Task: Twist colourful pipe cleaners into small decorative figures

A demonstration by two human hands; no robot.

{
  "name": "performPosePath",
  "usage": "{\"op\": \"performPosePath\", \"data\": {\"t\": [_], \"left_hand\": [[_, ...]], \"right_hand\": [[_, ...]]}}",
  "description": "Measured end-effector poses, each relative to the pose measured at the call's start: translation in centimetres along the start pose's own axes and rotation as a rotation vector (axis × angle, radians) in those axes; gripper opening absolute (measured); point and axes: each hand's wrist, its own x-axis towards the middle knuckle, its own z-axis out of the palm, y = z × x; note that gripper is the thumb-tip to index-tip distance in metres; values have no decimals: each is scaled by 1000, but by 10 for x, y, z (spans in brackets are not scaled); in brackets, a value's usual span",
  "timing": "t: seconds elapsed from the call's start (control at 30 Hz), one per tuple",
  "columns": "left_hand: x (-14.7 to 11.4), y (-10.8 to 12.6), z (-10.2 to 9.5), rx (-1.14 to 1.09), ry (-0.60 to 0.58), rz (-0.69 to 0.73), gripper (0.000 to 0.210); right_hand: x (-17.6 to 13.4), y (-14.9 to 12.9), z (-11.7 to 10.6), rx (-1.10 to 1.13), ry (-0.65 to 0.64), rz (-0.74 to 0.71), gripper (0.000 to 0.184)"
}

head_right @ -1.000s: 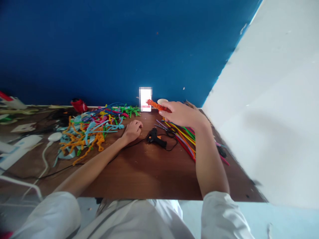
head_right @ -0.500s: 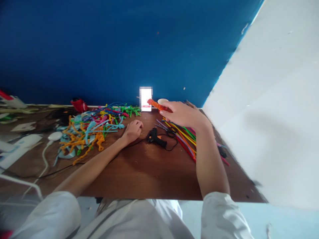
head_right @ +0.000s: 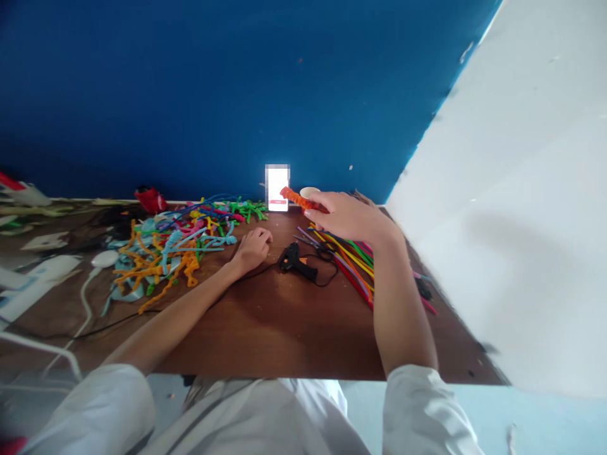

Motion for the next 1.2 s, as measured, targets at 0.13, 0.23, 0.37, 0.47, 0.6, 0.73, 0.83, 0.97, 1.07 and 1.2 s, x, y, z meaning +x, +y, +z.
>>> {"op": "performPosePath", "data": {"t": [0.13, 0.23, 0.37, 0.47, 0.6, 0.73, 0.83, 0.97, 1.07, 1.2], "left_hand": [[1, -1, 1, 7, -1, 5, 23], [1, -2, 0, 10, -4, 7, 23], [0, -1, 0, 20, -6, 5, 23], [0, 0, -1, 27, -5, 8, 24], [-1, 1, -2, 29, -7, 9, 24], [-1, 0, -1, 27, -5, 16, 24], [-1, -1, 0, 24, 2, 18, 24], [0, -2, 1, 16, 15, 17, 27], [0, -3, 2, 9, 24, 16, 31], [0, -3, 3, 4, 33, 14, 29]], "right_hand": [[0, 1, 0, -4, -1, -3, 37], [0, 2, 1, 1, 0, -3, 36], [0, 2, 0, -8, 13, -10, 38], [0, 2, 0, -13, 38, -23, 40], [0, 4, 1, -6, 45, -34, 42], [1, 5, 1, -3, 27, -29, 41], [1, 4, 1, -2, 13, -19, 40], [0, 4, 2, 4, 36, -25, 43], [1, 5, 2, 6, 49, -29, 45], [2, 6, 2, 1, 38, -26, 43]]}}
